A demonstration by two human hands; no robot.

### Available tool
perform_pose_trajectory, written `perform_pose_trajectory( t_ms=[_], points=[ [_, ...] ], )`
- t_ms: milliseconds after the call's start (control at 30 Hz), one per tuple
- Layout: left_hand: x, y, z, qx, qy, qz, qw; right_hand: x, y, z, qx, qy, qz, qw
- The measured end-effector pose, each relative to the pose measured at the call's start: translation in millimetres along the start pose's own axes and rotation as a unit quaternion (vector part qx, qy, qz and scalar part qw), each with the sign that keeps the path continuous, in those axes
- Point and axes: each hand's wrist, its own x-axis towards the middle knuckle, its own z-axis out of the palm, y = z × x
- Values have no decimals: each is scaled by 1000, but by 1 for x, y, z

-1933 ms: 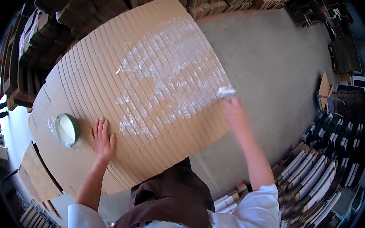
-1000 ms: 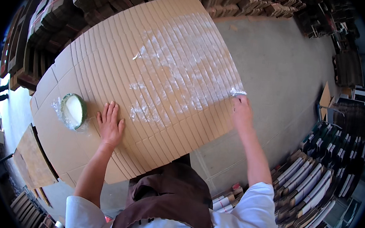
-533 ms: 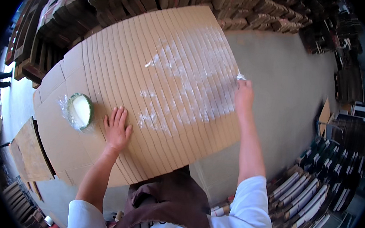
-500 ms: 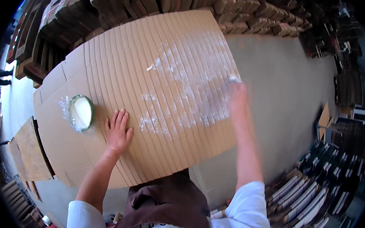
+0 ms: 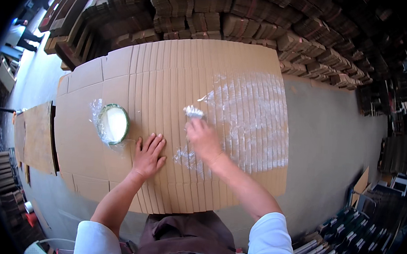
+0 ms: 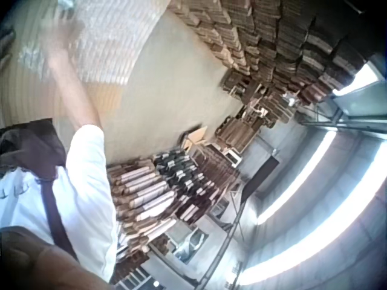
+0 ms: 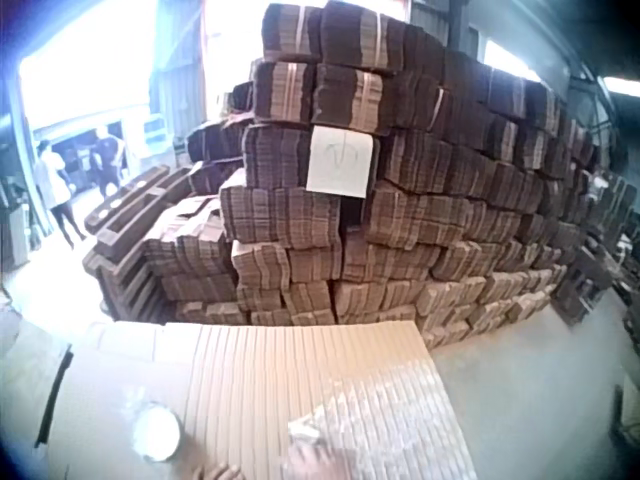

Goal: The person retrieves a container of white adhesive and a brush, then walks to a workbench. They repeatedly dip the brush and spread the adhesive across a large flat cardboard sheet, covering most of its surface area.

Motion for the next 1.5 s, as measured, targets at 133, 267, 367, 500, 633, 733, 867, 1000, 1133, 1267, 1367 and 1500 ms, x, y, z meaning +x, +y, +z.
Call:
perform_pose_trajectory(
  t_ms=[133,267,367,500,633,733,867,1000,1133,1267,1367,1500],
  points=[
    [5,2,-7,-5,-18,-10,1000,29,92,-30,-51,-23,118,991],
    [2,-2,-5,-9,-19,-17,1000,44,58,-29,192,53,277,940],
    [2,-5,-5,-7,-28,-12,1000,54,-14,2,186,-55,190,962],
    [0,-6,-6,-21,-34,-12,999,95,52,-17,231,-80,403,882],
    [4,-2,-5,-38,-20,10,999,97,23,8,115,11,194,974],
    [5,-5,-8,-37,-28,14,999,106,34,1,114,7,263,958],
    [1,-8,-1,-46,-6,20,999,123,50,-26,176,-7,433,884],
    [2,-11,-5,-50,-11,21,998,125,57,-26,105,5,377,920],
    [7,-8,-3,-50,-2,37,998,116,82,6,-89,-70,251,961],
    [1,-12,-5,-41,-22,15,999,150,38,-41,205,12,473,857],
    [2,-7,-2,-44,-27,20,998,129,58,-31,167,39,435,884],
    [4,-8,-3,-46,-30,13,998,133,66,-45,167,37,434,885]
  ],
)
